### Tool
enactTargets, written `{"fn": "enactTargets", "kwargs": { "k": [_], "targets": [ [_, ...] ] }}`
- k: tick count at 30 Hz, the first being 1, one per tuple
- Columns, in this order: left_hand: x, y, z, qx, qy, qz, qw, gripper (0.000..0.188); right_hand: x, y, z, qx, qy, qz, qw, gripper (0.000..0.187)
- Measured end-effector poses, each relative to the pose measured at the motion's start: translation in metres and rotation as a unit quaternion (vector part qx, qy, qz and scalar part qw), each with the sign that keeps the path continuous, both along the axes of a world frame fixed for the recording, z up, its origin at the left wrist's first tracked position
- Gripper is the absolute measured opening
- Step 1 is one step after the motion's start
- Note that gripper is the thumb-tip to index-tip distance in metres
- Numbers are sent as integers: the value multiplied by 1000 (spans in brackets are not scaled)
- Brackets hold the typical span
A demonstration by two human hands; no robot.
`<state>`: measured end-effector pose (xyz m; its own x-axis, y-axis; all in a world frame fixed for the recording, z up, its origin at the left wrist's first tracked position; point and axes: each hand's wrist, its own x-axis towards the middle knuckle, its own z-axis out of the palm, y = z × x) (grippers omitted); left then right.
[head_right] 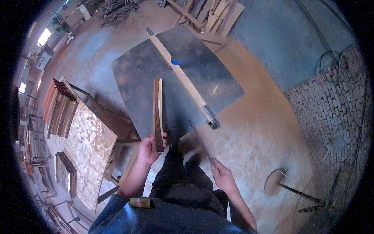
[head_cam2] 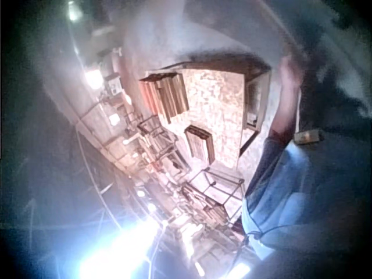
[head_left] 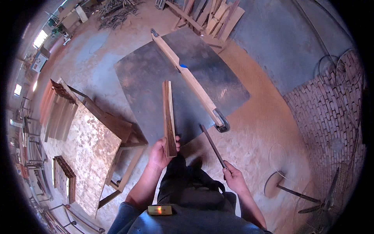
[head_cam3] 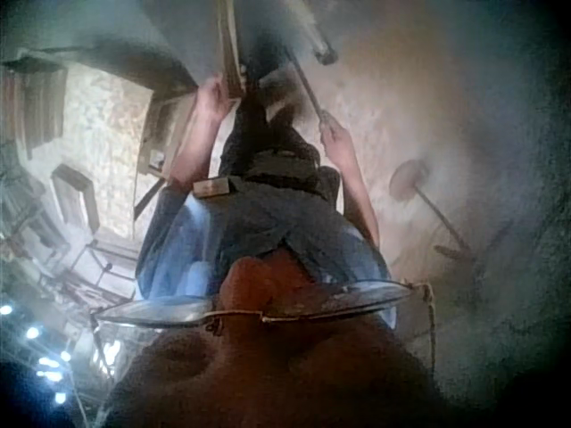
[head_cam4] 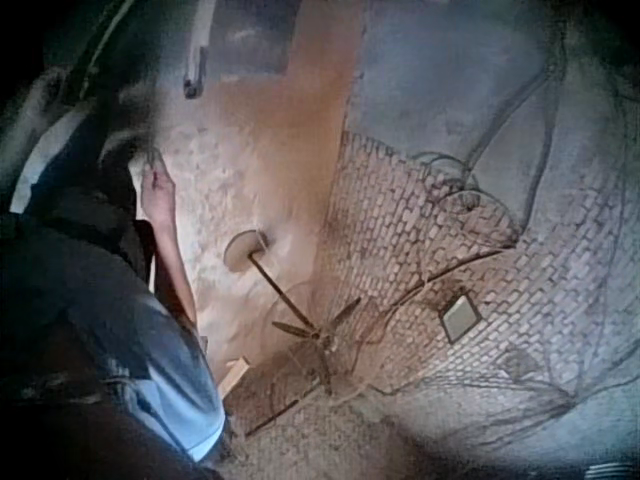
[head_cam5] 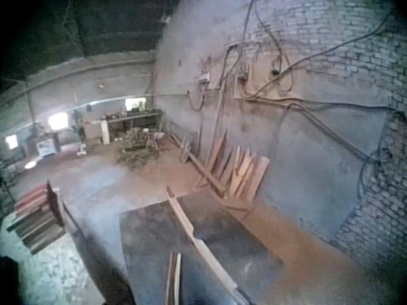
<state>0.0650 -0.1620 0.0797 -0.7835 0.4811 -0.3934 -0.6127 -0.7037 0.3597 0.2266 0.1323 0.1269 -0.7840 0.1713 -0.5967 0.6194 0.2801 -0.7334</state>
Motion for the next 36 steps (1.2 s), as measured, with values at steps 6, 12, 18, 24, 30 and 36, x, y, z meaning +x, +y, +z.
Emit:
{"fn": "enactTargets", "kwargs": {
  "k": [6, 12, 18, 24, 30, 36],
  "targets": [
    [5, 0, -7, -10, 1, 0, 1000, 46, 4, 3, -2, 11, -14, 5, 1000, 46],
    [11, 4, -14, -3, -38, 7, 999, 36, 14, 7, -13, 20, -10, 15, 1000, 46],
    [9, 15, -9, -200, -56, 11, 978, 24, 17, 10, -12, 21, -22, 27, 999, 46],
    [11, 21, -14, -378, 65, -14, 924, 18, 19, 10, -7, 2, -33, 11, 999, 45],
    [19, 21, -42, -560, 149, 77, 812, 26, 27, 15, -13, -8, -22, 3, 1000, 46],
    [9, 12, -1, -552, 308, 75, 771, 43, 31, 24, -7, -5, -12, -34, 999, 45]
  ]
}}
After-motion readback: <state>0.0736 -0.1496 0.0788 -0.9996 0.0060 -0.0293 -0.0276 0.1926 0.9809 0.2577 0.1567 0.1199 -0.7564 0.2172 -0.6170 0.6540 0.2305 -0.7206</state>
